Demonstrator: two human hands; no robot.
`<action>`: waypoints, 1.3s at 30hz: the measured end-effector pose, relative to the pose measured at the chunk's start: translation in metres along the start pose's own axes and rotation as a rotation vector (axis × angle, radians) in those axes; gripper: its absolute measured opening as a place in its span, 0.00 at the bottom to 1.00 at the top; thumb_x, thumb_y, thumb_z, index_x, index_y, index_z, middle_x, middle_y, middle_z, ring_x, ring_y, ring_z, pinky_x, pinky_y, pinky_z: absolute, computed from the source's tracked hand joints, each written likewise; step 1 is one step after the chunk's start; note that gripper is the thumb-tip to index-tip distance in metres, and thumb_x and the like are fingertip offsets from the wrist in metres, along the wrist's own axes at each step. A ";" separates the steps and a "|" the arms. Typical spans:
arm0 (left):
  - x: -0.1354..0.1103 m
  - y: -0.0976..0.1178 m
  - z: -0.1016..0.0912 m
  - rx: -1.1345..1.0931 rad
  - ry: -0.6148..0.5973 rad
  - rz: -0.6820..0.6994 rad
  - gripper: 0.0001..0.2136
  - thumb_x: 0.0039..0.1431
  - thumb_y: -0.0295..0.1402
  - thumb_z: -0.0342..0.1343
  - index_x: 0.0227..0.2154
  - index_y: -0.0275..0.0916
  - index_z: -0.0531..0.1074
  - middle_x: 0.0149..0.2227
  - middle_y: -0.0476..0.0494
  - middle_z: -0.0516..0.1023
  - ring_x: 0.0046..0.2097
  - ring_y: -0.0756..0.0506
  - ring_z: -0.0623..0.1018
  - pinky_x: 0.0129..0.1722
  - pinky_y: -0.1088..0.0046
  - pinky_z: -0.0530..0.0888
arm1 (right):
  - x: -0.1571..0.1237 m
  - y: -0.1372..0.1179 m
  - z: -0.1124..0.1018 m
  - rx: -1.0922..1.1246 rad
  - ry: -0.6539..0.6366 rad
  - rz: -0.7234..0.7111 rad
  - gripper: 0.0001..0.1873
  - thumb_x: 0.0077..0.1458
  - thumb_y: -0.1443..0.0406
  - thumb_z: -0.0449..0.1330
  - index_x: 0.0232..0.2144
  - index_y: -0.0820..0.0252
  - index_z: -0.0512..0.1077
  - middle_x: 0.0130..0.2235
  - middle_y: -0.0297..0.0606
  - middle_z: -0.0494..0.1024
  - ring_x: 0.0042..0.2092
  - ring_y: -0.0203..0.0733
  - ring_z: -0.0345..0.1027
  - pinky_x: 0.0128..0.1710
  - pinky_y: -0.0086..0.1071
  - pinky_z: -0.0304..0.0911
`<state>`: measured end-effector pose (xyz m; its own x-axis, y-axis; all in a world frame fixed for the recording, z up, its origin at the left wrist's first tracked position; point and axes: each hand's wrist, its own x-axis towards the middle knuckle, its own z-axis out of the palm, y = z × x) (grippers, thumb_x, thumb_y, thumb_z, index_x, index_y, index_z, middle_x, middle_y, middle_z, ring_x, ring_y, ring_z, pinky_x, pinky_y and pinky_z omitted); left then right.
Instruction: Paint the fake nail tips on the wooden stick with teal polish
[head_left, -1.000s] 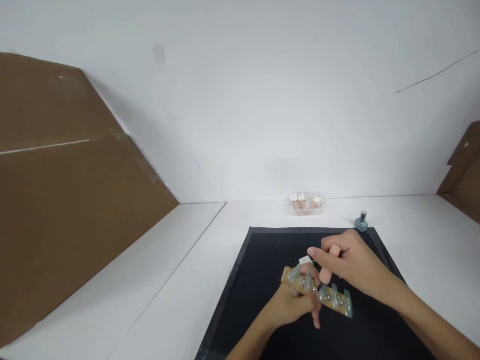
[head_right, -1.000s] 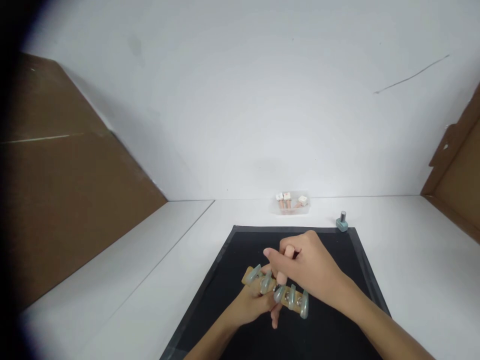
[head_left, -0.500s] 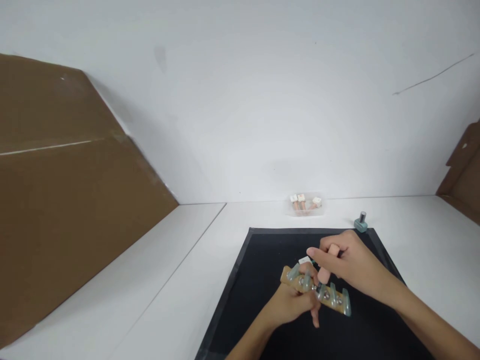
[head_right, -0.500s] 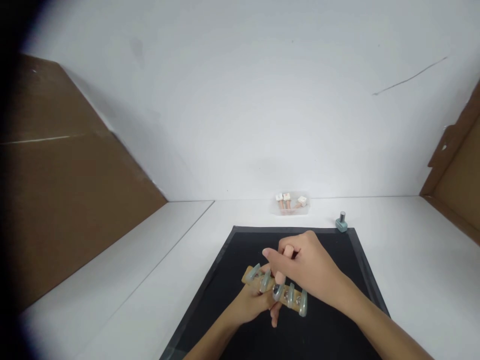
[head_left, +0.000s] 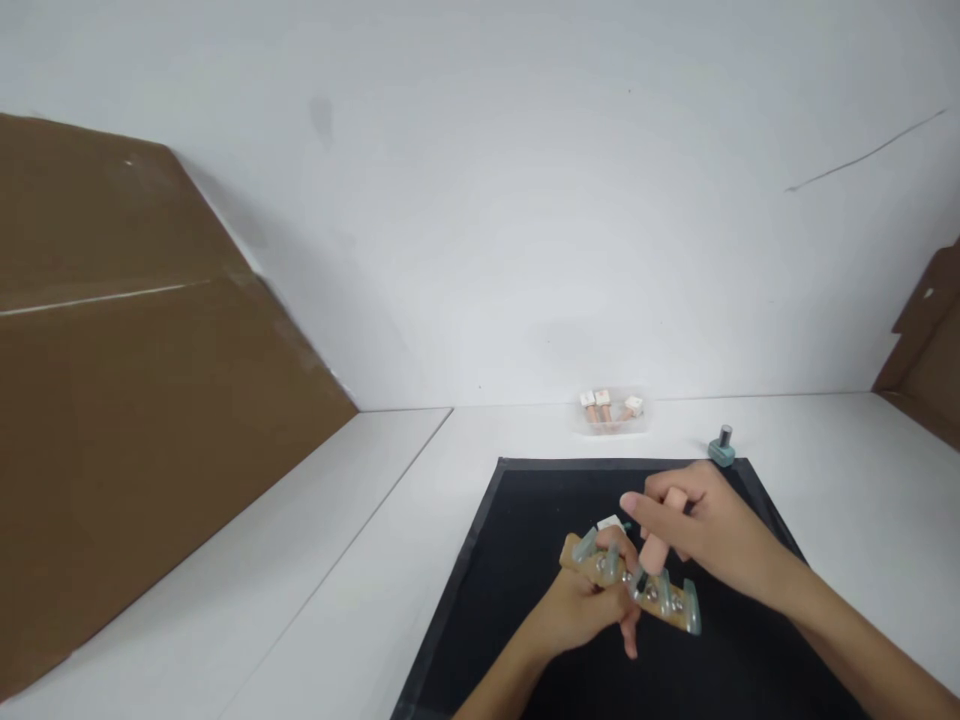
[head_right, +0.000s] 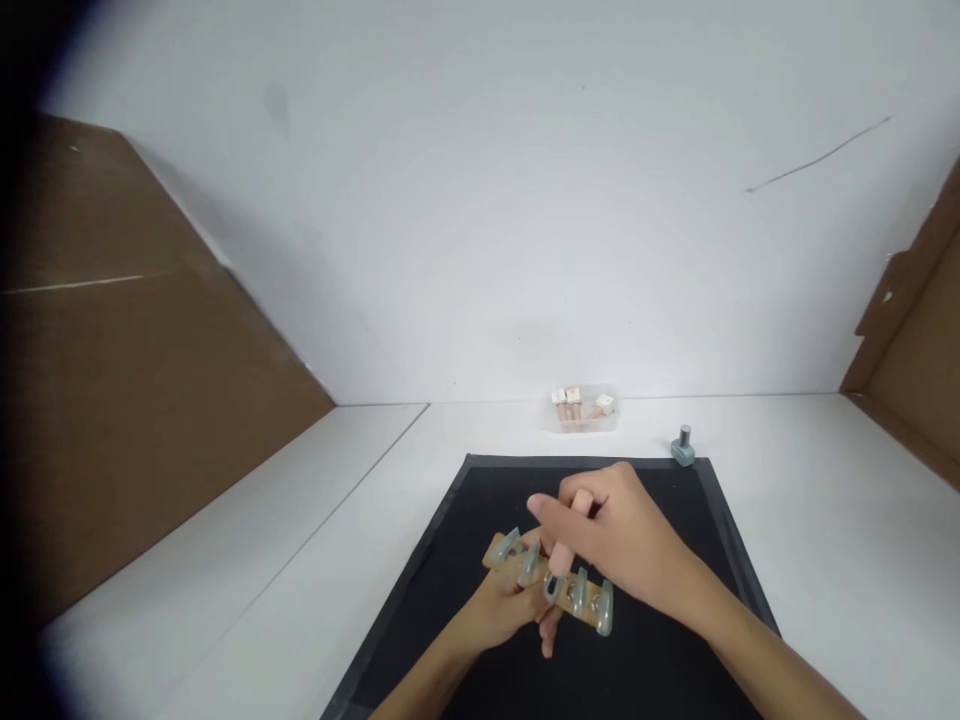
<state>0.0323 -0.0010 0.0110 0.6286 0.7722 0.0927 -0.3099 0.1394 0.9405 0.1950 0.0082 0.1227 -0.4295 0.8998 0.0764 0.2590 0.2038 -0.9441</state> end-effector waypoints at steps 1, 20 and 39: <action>0.000 0.000 0.000 0.007 -0.003 0.004 0.16 0.51 0.39 0.61 0.31 0.38 0.60 0.18 0.57 0.67 0.18 0.56 0.70 0.17 0.83 0.70 | -0.001 -0.002 0.002 0.004 -0.027 0.001 0.25 0.56 0.55 0.55 0.12 0.60 0.65 0.16 0.37 0.75 0.17 0.30 0.52 0.17 0.25 0.47; -0.002 0.004 0.001 -0.082 -0.059 0.069 0.11 0.56 0.36 0.56 0.30 0.39 0.58 0.18 0.58 0.66 0.17 0.56 0.69 0.17 0.84 0.70 | 0.000 -0.007 0.001 -0.020 0.022 -0.048 0.23 0.55 0.56 0.56 0.12 0.60 0.66 0.16 0.35 0.76 0.17 0.30 0.52 0.16 0.26 0.45; -0.002 0.006 0.004 -0.198 -0.077 0.126 0.10 0.56 0.32 0.56 0.29 0.39 0.58 0.17 0.60 0.60 0.16 0.58 0.64 0.15 0.83 0.70 | -0.001 -0.013 -0.001 -0.079 0.072 -0.035 0.23 0.55 0.57 0.57 0.13 0.61 0.67 0.17 0.36 0.78 0.16 0.30 0.52 0.17 0.26 0.47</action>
<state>0.0316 -0.0044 0.0174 0.6266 0.7424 0.2372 -0.5184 0.1697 0.8381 0.1931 0.0047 0.1350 -0.3773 0.9163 0.1342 0.3133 0.2626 -0.9126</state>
